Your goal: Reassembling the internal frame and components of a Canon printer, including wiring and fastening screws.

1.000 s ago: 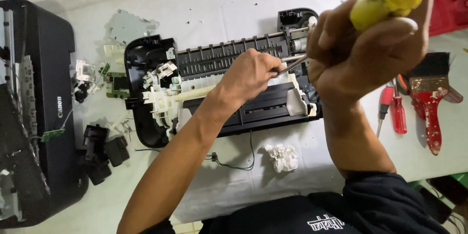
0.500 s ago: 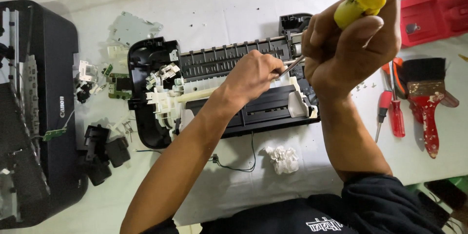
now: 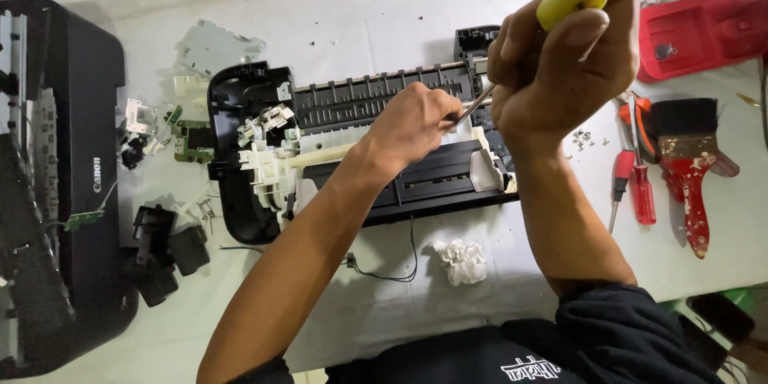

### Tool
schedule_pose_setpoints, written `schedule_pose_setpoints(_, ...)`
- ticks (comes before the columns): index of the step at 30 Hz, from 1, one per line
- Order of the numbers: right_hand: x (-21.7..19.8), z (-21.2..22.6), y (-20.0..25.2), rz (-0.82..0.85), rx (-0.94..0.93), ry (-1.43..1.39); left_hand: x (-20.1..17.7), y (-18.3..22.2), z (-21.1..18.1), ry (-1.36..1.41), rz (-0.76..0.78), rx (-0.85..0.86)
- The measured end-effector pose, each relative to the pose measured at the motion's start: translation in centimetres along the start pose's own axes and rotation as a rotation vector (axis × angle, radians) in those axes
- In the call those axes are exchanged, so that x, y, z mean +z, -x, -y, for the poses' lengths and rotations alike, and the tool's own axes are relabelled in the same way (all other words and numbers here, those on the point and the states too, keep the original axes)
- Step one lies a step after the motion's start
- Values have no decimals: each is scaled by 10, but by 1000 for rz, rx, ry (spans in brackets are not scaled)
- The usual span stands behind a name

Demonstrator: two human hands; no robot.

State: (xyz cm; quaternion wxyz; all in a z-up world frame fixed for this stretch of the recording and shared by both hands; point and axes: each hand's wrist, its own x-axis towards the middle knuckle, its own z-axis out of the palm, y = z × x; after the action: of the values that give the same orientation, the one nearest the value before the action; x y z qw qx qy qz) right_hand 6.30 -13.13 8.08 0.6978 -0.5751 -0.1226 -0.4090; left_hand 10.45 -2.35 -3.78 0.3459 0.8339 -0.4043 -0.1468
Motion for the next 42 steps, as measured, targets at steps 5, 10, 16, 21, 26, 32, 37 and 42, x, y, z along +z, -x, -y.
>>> schedule_pose_setpoints(5, 0, -6, -2, -7, -17, 49, 2, -1, 0, 17, -41, 20)
schedule_pose_setpoints(10, 1, -4, -2, 103, 26, 64, 8, 0, 7, 5, -87, 119)
schedule_pose_setpoints(16, -8, 6, -3, 219, -146, 237, -2, 1, -5, 57, -260, 287)
schedule_pose_setpoints(21, -13, 23, -2, 269, -125, 272, -7, 1, -13, 110, -297, 306)
schedule_pose_setpoints(26, -32, 13, 13, 474, 155, 134, -10, 4, -20, 102, -248, 204)
schedule_pose_setpoints(32, -61, 0, 19, 664, 147, 376, -4, 0, -13, 44, -239, 263)
schedule_pose_setpoints(37, -63, 5, 9, 611, 125, 470, -14, 5, -25, -32, -260, 175)
schedule_pose_setpoints(42, -70, 0, 14, 537, 146, 581, -11, 3, -17, -19, -308, 224)
